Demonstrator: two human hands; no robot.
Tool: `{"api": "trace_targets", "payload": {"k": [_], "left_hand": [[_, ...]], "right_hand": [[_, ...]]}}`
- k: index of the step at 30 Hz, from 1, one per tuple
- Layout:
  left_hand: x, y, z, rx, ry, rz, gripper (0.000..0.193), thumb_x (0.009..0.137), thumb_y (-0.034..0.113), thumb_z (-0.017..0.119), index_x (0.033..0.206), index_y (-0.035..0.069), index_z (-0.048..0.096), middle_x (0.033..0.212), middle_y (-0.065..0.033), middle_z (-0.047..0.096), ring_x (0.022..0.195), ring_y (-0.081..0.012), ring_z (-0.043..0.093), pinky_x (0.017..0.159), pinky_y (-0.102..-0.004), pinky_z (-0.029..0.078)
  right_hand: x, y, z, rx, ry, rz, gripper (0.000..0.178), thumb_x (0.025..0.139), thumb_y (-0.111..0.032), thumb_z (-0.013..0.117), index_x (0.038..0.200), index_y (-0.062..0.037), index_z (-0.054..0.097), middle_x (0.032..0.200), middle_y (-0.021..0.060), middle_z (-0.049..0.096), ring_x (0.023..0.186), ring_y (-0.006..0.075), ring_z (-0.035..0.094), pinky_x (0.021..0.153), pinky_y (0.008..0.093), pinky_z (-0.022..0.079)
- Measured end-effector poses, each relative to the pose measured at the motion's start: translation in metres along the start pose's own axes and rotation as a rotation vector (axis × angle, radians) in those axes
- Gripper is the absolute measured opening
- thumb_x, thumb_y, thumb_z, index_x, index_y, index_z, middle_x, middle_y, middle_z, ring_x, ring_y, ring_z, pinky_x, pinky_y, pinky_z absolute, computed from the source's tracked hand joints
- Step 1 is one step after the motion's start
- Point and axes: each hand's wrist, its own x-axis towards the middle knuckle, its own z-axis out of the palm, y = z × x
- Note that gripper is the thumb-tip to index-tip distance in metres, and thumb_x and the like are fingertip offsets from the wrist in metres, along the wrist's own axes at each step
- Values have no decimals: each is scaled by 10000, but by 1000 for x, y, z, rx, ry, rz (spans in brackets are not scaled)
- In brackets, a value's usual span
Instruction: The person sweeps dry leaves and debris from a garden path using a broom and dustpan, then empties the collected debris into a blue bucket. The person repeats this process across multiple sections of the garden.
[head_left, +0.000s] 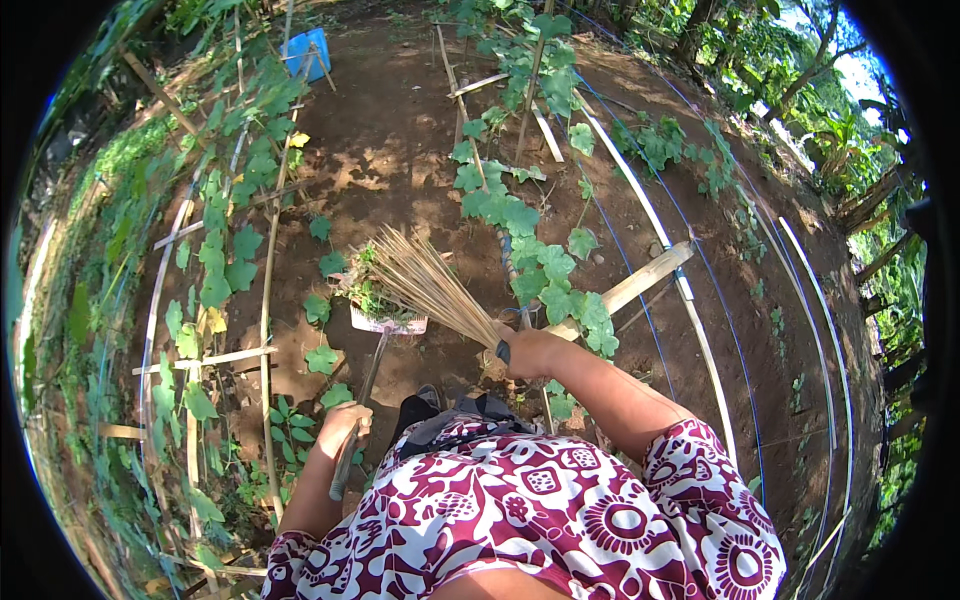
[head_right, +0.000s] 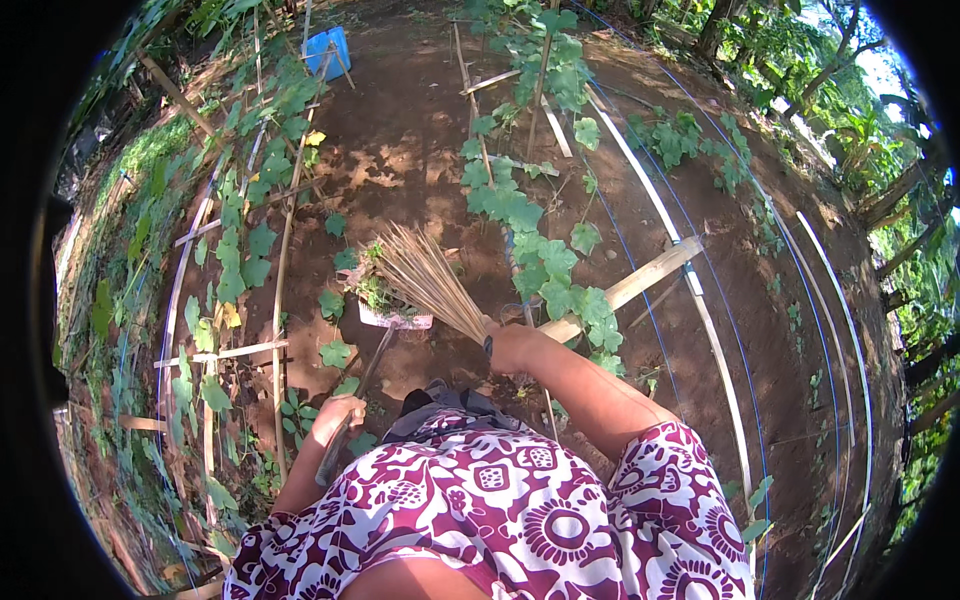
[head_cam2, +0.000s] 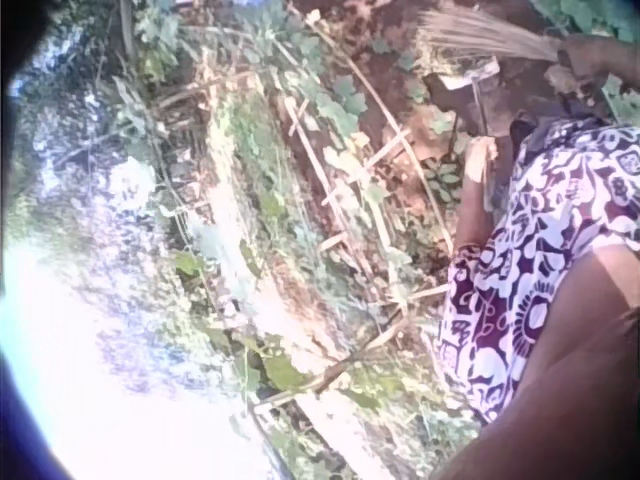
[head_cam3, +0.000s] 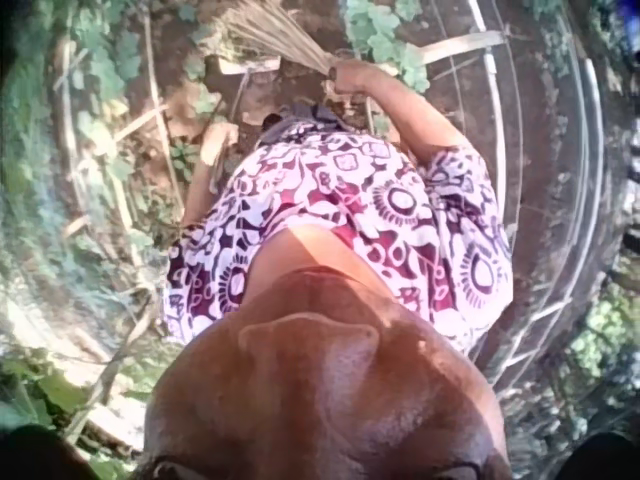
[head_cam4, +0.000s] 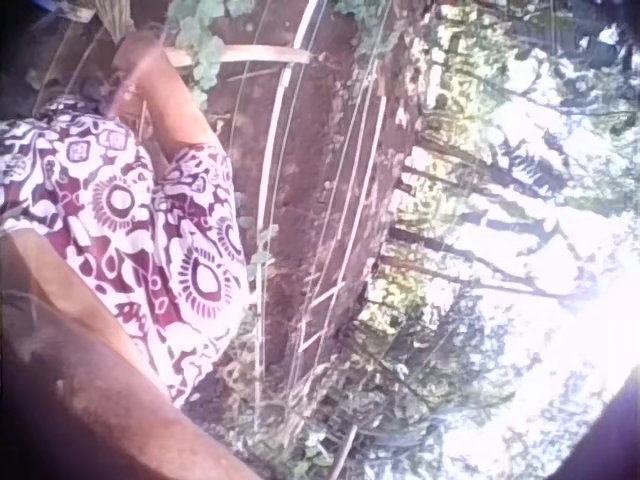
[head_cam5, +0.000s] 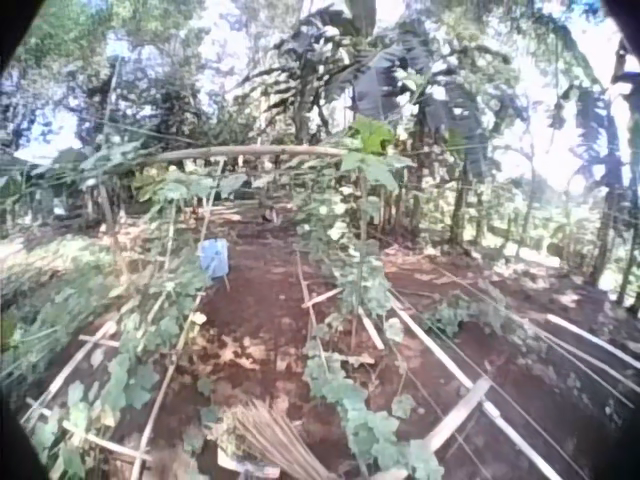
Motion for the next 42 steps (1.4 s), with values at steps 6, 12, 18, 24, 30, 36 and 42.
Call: {"api": "trace_targets", "payload": {"k": [6,12,18,24,30,36,42], "left_hand": [[-29,-53,16,-361,-181,-69,107,820,54,530,724,58,482,547,-26,474,369,-138,422,342,-284,320],[-58,-88,28,-304,-102,-72,84,790,47,570,758,51,492,574,-46,505,362,-159,452,317,-303,325],[-86,-123,9,-142,74,-147,92,770,38,598,796,43,510,573,-47,511,355,-155,462,309,-291,359],[-111,-167,-11,-66,109,-225,64,767,23,579,750,40,519,545,-37,505,367,-132,477,312,-257,354],[-114,-180,-19,11,132,-255,88,764,40,584,713,48,512,539,-32,502,357,-137,470,305,-267,354],[-75,-174,-32,61,104,-221,71,755,89,625,770,51,568,567,-34,533,371,-142,475,329,-274,365],[-11,-127,-20,-31,77,-232,88,775,125,625,821,56,595,591,-33,552,395,-142,482,354,-267,369]], "right_hand": [[-33,-11,34,-8,-19,32,798,743,-158,532,1405,-29,106,1046,243,591,986,347,580,853,398,456],[-55,-25,78,17,-104,103,787,764,-193,511,1423,-91,93,1091,209,586,1025,322,571,896,381,437],[-74,-43,133,109,-215,164,837,744,-237,549,1428,-110,83,1097,209,583,1021,311,574,907,382,437],[-95,-61,195,208,-224,151,836,730,-228,571,1420,-97,117,1073,223,586,993,336,578,890,396,446],[-102,-64,204,218,-264,164,856,744,-284,591,1417,-92,98,1045,234,592,972,351,580,892,398,445],[-68,-47,186,248,-303,199,802,741,-241,567,1403,-51,155,1091,224,578,1017,335,569,906,387,436],[0,-21,138,221,-330,193,791,748,-277,554,1391,-14,177,1110,219,572,1039,313,564,905,368,440]]}}
